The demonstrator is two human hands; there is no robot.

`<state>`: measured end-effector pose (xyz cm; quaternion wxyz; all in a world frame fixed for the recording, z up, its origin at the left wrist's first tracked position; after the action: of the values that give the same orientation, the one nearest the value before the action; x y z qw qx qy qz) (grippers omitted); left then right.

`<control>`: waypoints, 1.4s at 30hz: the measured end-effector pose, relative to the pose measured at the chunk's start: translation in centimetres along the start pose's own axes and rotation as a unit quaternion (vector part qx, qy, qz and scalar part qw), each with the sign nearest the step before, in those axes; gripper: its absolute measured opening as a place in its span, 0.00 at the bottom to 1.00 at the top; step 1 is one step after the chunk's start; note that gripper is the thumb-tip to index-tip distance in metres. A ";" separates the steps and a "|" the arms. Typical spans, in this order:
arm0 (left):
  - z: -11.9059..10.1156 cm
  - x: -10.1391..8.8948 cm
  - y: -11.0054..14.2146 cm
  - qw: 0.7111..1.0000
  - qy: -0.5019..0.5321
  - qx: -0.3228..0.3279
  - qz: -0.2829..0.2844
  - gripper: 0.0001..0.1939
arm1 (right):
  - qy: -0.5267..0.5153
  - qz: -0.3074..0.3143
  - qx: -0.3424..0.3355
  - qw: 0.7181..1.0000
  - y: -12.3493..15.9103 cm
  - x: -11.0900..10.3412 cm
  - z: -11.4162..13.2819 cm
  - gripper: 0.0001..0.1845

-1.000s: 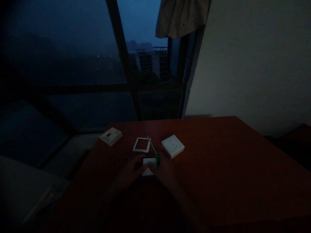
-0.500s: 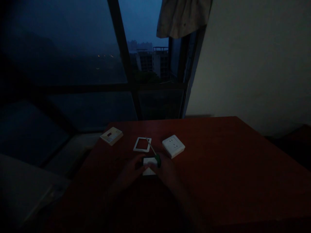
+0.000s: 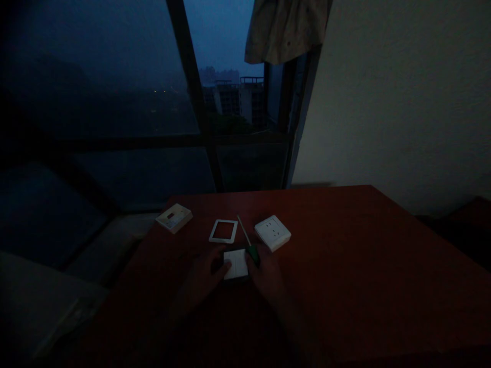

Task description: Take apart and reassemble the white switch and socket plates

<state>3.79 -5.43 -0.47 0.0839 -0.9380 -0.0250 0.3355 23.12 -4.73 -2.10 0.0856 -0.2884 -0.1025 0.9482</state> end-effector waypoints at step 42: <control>-4.1 -1.0 -1.9 0.975 -0.150 0.151 0.055 0.45 | 0.013 -0.009 0.037 0.999 2.2 -2.4 -1.2 0.14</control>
<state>5.61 -4.28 3.57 0.2017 -0.8531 0.0653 0.4768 25.54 -7.16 -2.37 0.1061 -0.2964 -0.0691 0.9466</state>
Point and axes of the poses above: each hand's wrist, its own y-axis away from the middle knuckle, its own x-axis out of the palm, z = x × y, the point moved 1 cm from there along -y, towards the middle knuckle, and after that the axes turned 11 degrees about -z, right-handed, at the moved point
